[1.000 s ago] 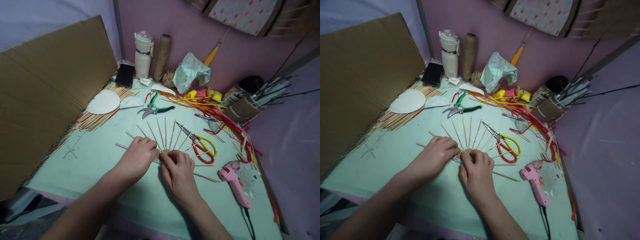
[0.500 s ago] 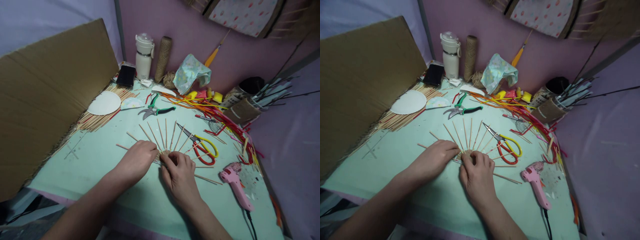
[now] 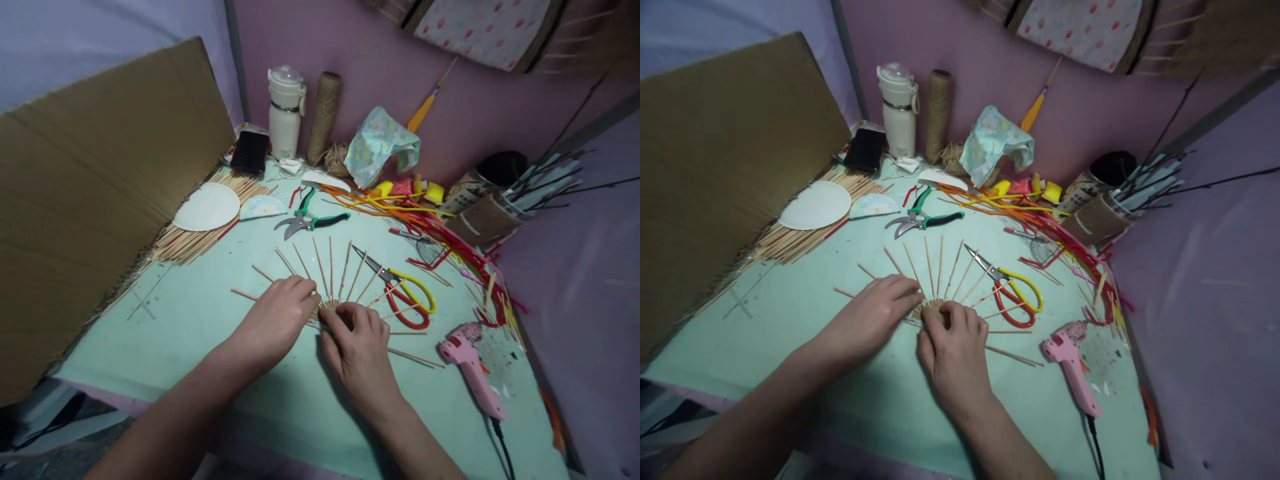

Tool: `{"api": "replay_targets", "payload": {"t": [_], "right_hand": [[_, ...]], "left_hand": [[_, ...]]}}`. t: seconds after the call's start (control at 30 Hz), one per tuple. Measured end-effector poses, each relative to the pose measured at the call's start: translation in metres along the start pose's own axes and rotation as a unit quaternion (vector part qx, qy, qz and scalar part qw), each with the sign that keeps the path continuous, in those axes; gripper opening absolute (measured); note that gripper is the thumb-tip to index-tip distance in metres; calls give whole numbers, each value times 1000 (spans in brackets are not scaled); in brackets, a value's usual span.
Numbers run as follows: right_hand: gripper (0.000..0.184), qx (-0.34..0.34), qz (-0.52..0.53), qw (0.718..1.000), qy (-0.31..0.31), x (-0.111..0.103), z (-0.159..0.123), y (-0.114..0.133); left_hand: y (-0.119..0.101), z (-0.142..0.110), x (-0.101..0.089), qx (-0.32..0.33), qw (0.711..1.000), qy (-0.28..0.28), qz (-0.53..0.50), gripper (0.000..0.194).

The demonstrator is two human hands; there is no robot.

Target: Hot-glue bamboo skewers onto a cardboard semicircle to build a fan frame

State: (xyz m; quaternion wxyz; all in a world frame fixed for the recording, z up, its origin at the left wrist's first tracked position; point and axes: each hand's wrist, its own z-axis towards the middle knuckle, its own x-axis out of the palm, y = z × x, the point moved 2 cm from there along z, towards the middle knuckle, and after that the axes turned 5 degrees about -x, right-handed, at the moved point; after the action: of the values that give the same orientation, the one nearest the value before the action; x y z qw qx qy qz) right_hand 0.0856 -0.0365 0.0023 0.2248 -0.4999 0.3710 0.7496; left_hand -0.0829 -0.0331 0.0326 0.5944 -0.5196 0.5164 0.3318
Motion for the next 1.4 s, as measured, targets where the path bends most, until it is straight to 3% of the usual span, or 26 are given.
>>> {"api": "replay_targets", "payload": {"t": [0.23, 0.83, 1.4], "right_hand": [[32, 5, 7, 1000, 1, 0, 0, 1], [33, 6, 6, 1000, 5, 0, 0, 2], [31, -1, -6, 1000, -10, 1, 1, 1]], "left_hand": [[1, 1, 3, -8, 999, 38, -9, 19], [-2, 0, -2, -18, 998, 54, -10, 22], [4, -1, 5, -11, 999, 30, -21, 18]]}}
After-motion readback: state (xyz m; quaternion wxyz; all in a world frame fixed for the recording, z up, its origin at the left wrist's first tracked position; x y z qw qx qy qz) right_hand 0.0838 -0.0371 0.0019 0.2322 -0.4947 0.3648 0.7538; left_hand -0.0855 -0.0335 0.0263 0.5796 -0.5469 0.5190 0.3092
